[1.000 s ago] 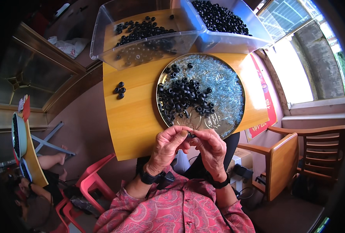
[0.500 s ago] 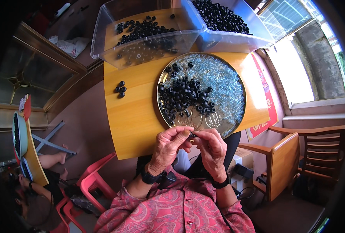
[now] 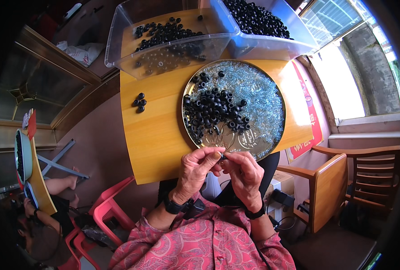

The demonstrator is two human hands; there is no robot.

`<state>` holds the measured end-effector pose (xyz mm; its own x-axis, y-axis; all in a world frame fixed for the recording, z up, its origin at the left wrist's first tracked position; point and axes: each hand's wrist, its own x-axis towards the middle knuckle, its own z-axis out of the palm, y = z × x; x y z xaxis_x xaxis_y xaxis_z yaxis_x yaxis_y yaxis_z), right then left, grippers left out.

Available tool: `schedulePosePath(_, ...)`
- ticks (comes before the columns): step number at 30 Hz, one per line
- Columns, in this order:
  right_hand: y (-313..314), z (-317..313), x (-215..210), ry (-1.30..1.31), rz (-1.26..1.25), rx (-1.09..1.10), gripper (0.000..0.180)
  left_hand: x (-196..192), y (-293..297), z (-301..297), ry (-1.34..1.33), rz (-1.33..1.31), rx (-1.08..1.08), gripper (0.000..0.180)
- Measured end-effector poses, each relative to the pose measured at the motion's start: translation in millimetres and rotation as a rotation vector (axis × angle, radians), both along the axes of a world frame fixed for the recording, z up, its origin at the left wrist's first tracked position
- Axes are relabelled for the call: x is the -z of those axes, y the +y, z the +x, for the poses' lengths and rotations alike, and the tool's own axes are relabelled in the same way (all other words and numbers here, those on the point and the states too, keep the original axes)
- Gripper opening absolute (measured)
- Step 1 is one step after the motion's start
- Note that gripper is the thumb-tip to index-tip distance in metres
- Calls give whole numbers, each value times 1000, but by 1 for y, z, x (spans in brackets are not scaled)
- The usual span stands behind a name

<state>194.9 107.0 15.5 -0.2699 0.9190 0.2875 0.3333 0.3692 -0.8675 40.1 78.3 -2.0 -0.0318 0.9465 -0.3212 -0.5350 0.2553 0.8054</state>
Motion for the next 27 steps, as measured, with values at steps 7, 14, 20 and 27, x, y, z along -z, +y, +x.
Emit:
schedulePosePath(7, 1, 0, -2, 1, 6, -16, 25, -2, -2, 1, 134, 92, -28, 22)
schedulePosePath(14, -2, 0, 4, 1, -30, -22, 25, 3, 1, -2, 274, 210, -28, 19)
schedulePosePath(20, -4, -2, 8, 41, 0, -6, 27, -5, 5, -6, 309, 246, 30, 19)
schedulePosePath(27, -9, -3, 7, 90, -75, 57, 29, -6, 5, -5, 310, 204, 54, 20)
